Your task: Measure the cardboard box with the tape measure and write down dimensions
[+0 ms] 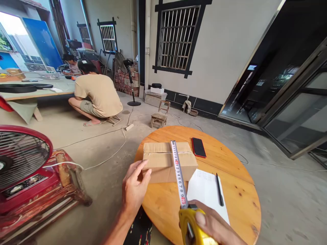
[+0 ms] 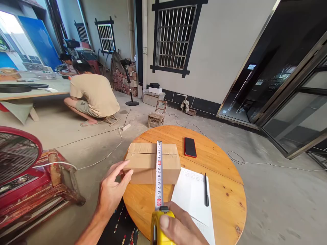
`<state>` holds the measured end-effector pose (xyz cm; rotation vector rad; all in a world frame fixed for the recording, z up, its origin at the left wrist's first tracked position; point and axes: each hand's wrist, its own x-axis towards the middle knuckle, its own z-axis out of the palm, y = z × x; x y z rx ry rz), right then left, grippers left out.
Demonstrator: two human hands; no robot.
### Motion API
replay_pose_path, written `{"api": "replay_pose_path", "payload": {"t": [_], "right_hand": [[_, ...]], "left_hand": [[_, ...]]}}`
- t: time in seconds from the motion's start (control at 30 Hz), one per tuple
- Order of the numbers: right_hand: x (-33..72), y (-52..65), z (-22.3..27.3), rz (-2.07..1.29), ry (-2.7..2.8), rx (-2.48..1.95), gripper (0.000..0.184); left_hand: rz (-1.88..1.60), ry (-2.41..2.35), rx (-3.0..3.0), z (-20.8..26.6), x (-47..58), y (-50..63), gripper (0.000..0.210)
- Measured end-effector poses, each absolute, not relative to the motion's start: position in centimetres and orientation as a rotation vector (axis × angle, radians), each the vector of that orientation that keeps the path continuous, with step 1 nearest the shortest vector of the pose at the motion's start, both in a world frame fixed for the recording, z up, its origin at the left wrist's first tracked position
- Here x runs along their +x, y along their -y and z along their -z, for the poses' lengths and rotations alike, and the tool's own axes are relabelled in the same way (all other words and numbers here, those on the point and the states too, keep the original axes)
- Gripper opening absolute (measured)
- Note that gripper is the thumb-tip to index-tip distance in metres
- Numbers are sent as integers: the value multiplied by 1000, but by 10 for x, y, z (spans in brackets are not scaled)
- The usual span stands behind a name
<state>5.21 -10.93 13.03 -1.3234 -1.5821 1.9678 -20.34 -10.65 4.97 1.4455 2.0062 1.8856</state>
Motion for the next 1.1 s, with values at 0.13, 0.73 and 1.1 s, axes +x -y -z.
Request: {"api": "replay_pose_path", "payload": {"t": [0.13, 0.73, 1.1], "right_hand": [[41, 110, -147, -2050, 1405, -1269, 65], [40, 113, -138, -2101, 1139, -1278, 58], [75, 73, -114, -1549, 1467, -1314, 77]], "left_hand": [[-1920, -1976, 1534, -51, -201, 99, 23], [-1911, -1983, 1583, -44, -204, 95, 24], [-1838, -1964, 1328, -27, -204, 101, 61]]}}
